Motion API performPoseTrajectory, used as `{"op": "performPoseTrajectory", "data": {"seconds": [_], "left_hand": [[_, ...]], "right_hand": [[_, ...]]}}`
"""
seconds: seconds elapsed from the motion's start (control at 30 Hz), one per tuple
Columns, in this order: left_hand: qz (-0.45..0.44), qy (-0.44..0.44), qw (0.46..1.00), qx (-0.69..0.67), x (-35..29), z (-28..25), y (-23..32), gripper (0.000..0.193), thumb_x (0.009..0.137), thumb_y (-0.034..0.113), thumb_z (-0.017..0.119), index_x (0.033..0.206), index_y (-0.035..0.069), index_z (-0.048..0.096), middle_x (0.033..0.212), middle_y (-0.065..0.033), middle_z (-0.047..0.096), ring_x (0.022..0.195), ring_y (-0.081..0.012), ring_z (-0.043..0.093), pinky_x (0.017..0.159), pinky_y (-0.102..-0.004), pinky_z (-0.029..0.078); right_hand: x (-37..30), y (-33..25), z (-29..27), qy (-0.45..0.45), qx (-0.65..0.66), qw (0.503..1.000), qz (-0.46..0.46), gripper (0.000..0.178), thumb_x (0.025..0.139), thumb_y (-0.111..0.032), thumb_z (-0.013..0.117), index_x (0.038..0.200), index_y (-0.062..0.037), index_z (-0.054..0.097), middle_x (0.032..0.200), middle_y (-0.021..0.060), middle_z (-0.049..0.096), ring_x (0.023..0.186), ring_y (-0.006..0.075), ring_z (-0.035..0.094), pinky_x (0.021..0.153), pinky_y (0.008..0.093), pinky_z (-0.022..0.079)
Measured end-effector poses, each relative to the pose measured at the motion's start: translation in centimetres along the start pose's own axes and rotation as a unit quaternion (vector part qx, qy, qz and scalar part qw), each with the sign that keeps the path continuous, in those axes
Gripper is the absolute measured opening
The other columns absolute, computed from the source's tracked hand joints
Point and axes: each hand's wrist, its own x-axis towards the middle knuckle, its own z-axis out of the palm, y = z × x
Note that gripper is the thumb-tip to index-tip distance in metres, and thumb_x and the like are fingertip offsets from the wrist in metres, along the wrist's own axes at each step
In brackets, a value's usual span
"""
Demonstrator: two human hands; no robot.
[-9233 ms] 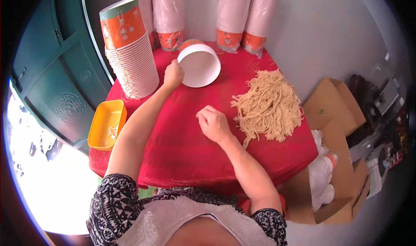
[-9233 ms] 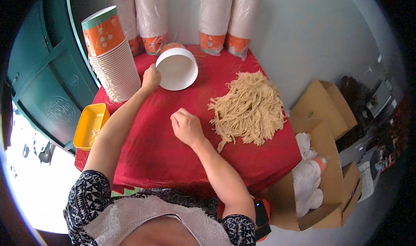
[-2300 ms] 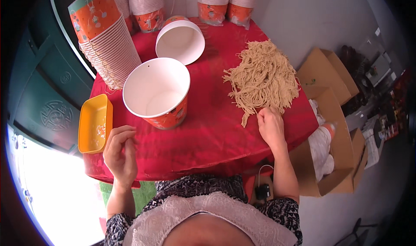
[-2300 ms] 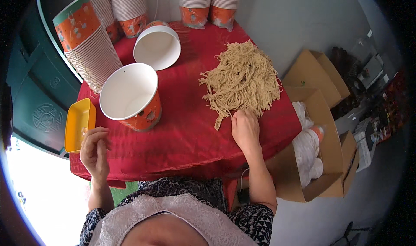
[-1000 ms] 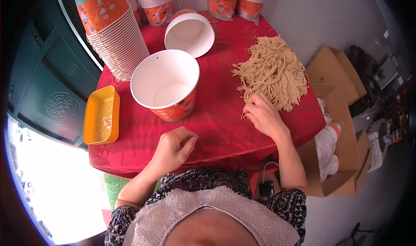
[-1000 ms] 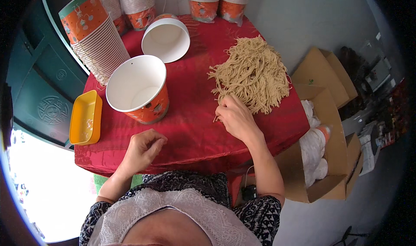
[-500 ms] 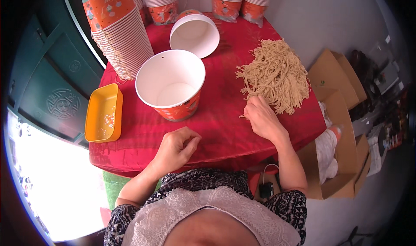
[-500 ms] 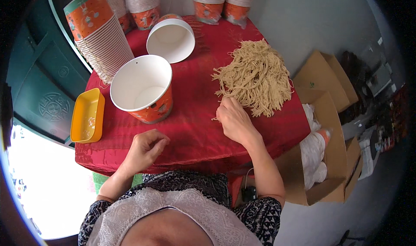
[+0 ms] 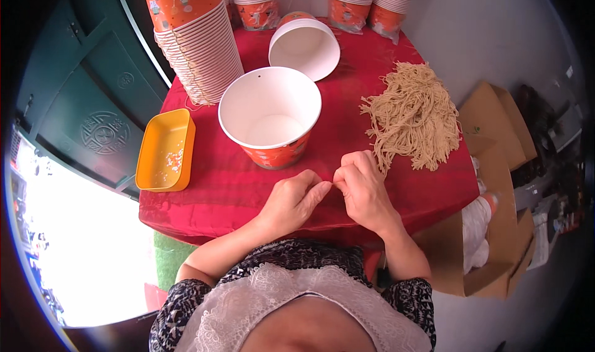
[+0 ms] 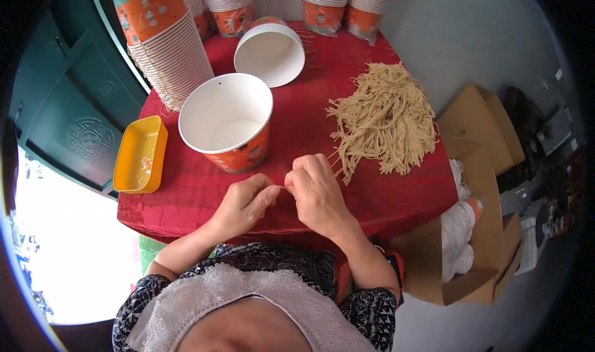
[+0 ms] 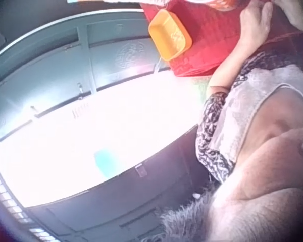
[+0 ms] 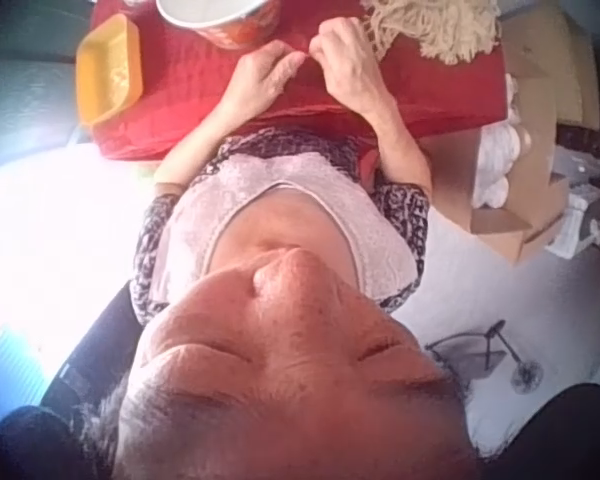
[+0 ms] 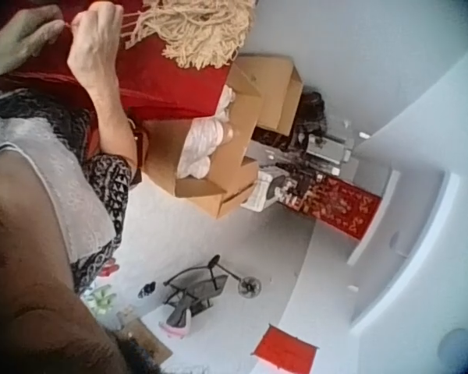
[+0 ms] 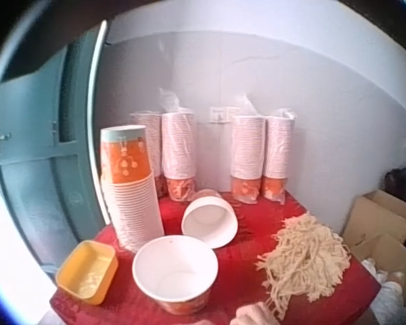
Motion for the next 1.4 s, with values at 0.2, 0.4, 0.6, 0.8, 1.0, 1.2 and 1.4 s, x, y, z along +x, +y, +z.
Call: {"op": "performPoseTrajectory", "data": {"seconds": [0.2, 0.4, 0.6, 0.8, 1.0, 1.2, 1.4], "left_hand": [[-0.004, 0.012, 0.995, -0.1, -0.2, 0.3, -0.5, 0.025, 0.104, 0.02, 0.052, 0.088, 0.001, 0.057, 0.065, 0.0011, 0.052, 0.055, -0.0067, 0.046, 0.048, -0.024, 0.039], [0.036, 0.066, 0.997, -0.005, -1.3, -1.0, 0.7, 0.013, 0.096, 0.007, 0.059, 0.088, -0.003, 0.057, 0.07, -0.0189, 0.058, 0.061, -0.0336, 0.058, 0.057, -0.0386, 0.046], [0.06, 0.067, 0.995, 0.035, -2.7, -3.5, 0.8, 0.008, 0.093, 0.004, 0.061, 0.091, -0.002, 0.056, 0.074, -0.0179, 0.059, 0.066, -0.0312, 0.06, 0.062, -0.0374, 0.048], [-0.012, 0.0, 1.0, 0.001, -3.8, -5.8, 2.2, 0.007, 0.093, 0.003, 0.062, 0.093, -0.001, 0.057, 0.08, -0.0148, 0.06, 0.075, -0.0243, 0.061, 0.068, -0.0359, 0.049], [0.043, 0.086, 0.995, 0.01, -4.2, -7.2, 1.7, 0.009, 0.089, -0.006, 0.061, 0.093, 0.0, 0.056, 0.079, -0.0028, 0.056, 0.072, -0.0065, 0.053, 0.06, -0.0236, 0.044], [0.073, 0.153, 0.984, -0.046, -4.3, -9.0, 3.0, 0.009, 0.092, -0.007, 0.058, 0.098, -0.001, 0.055, 0.081, -0.0006, 0.058, 0.07, -0.003, 0.054, 0.059, -0.0192, 0.044], [0.089, 0.148, 0.985, -0.001, -4.1, -9.8, 3.4, 0.007, 0.092, -0.006, 0.059, 0.096, -0.001, 0.056, 0.077, -0.0003, 0.058, 0.067, -0.0027, 0.053, 0.057, -0.0194, 0.044]], "right_hand": [[0.3, -1.1, 1.3, 0.024, 0.031, 0.999, -0.002, 0.018, 0.076, 0.0, 0.068, 0.088, -0.004, 0.055, 0.095, 0.0111, 0.051, 0.086, 0.03, 0.05, 0.075, 0.0408, 0.041], [0.8, -1.8, 0.9, 0.026, -0.004, 1.0, -0.017, 0.021, 0.08, -0.01, 0.073, 0.096, -0.0081, 0.06, 0.09, 0.0048, 0.062, 0.087, 0.0241, 0.058, 0.079, 0.0399, 0.04], [-0.1, -3.9, 3.0, 0.047, 0.215, 0.971, 0.098, 0.009, 0.085, 0.002, 0.068, 0.089, 0.0004, 0.06, 0.077, 0.0133, 0.063, 0.065, 0.0253, 0.063, 0.058, 0.0342, 0.049], [-0.2, -5.9, 4.5, 0.05, 0.342, 0.917, 0.197, 0.007, 0.089, 0.004, 0.065, 0.087, 0.0002, 0.06, 0.066, -0.0039, 0.056, 0.058, -0.0005, 0.045, 0.049, 0.0195, 0.035], [0.6, -6.2, 5.2, 0.095, 0.312, 0.932, 0.158, 0.014, 0.086, 0.004, 0.068, 0.08, -0.0015, 0.057, 0.062, -0.0035, 0.054, 0.054, 0.0002, 0.046, 0.047, 0.0195, 0.036], [2.1, -5.4, 5.6, 0.167, 0.211, 0.953, 0.136, 0.019, 0.079, 0.006, 0.069, 0.076, -0.0023, 0.053, 0.058, 0.0054, 0.053, 0.048, 0.0133, 0.055, 0.045, 0.0281, 0.042], [3.2, -4.9, 6.1, 0.202, 0.177, 0.957, 0.108, 0.019, 0.082, 0.009, 0.066, 0.076, -0.0012, 0.052, 0.06, 0.0012, 0.05, 0.051, 0.0051, 0.049, 0.047, 0.0229, 0.04]]}}
